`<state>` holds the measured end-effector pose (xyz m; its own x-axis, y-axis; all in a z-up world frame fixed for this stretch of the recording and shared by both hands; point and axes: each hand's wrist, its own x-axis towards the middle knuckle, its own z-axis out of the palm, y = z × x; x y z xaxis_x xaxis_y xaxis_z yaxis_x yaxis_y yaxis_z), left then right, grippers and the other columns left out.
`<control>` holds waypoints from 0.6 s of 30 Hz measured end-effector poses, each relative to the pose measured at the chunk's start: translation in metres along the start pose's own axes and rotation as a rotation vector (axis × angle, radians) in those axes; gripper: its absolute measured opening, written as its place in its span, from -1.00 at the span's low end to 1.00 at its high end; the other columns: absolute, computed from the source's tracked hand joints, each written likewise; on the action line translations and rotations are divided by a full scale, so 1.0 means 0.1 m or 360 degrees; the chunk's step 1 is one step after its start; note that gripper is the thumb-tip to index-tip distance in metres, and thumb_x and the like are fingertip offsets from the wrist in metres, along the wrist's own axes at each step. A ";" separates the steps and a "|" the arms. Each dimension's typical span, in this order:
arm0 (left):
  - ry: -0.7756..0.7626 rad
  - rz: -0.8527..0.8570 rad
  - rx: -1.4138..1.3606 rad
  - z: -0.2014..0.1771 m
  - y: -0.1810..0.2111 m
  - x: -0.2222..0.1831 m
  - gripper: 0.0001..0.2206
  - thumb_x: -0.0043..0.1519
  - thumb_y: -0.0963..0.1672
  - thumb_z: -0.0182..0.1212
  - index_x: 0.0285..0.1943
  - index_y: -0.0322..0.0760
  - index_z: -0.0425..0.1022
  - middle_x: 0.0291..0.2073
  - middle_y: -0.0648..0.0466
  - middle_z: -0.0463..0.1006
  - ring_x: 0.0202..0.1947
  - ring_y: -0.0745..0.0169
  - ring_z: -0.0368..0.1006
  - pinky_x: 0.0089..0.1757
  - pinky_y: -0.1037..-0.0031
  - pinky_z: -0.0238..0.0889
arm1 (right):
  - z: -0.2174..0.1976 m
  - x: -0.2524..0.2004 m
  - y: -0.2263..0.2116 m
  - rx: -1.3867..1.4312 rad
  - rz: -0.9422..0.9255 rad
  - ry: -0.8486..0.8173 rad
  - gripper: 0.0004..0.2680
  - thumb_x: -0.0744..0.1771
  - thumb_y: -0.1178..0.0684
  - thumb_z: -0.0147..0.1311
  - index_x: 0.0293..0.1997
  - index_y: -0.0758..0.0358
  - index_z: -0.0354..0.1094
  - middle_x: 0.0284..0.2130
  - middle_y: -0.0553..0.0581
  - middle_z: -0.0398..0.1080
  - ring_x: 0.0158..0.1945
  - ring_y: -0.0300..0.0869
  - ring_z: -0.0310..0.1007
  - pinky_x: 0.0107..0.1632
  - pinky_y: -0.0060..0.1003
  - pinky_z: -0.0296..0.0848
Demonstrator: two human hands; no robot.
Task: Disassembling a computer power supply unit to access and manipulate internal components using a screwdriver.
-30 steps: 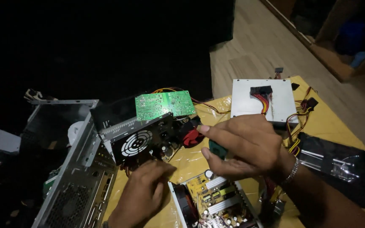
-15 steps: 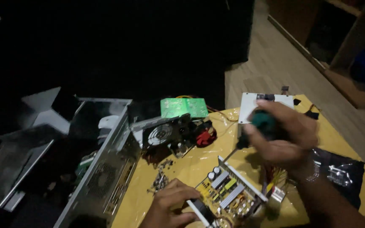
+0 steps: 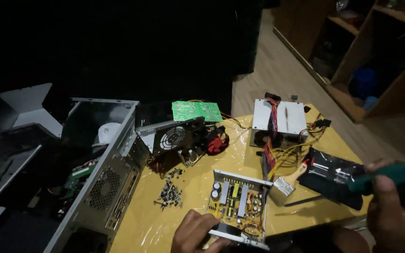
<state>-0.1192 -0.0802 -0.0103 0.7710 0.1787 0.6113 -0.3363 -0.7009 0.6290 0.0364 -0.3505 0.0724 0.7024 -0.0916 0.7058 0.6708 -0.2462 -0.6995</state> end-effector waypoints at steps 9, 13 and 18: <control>0.0005 0.0059 0.0063 0.23 0.19 -0.08 -0.68 0.30 0.04 0.28 -0.16 -0.32 0.58 -0.33 -0.04 0.65 -0.44 0.10 0.40 -0.39 0.40 0.32 | 0.05 -0.12 0.03 -0.0213 -0.0341 0.0000 -0.69 0.48 0.45 0.05 0.42 0.74 0.14 0.00 0.68 0.38 0.07 0.28 0.49 0.33 0.07 0.48; 0.0102 0.0201 0.0157 0.52 0.11 -0.15 -0.60 0.37 0.08 0.12 -0.17 -0.33 0.58 -0.35 -0.04 0.68 -0.42 0.10 0.58 -0.42 0.36 0.48 | 0.07 -0.14 -0.04 -0.0192 -0.0291 -0.0040 -0.64 0.49 0.43 0.04 0.50 0.74 0.08 0.02 0.69 0.37 0.11 0.27 0.44 0.38 0.06 0.41; 0.0433 0.0318 0.0188 0.82 0.21 0.00 -0.73 0.33 -0.02 0.25 -0.34 -0.26 0.54 -0.46 0.00 0.61 -0.53 0.13 0.48 -0.48 0.42 0.35 | -0.08 -0.18 0.00 -0.0569 -0.0227 -0.0226 -0.59 0.49 0.38 -0.01 0.56 0.74 -0.03 0.01 0.63 0.37 0.14 0.32 0.39 0.44 0.14 0.24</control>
<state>-0.0818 -0.1509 -0.0362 0.5185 0.1965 0.8322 -0.3888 -0.8126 0.4342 0.0218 -0.3568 0.0602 0.6511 0.0958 0.7530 0.6566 -0.5687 -0.4954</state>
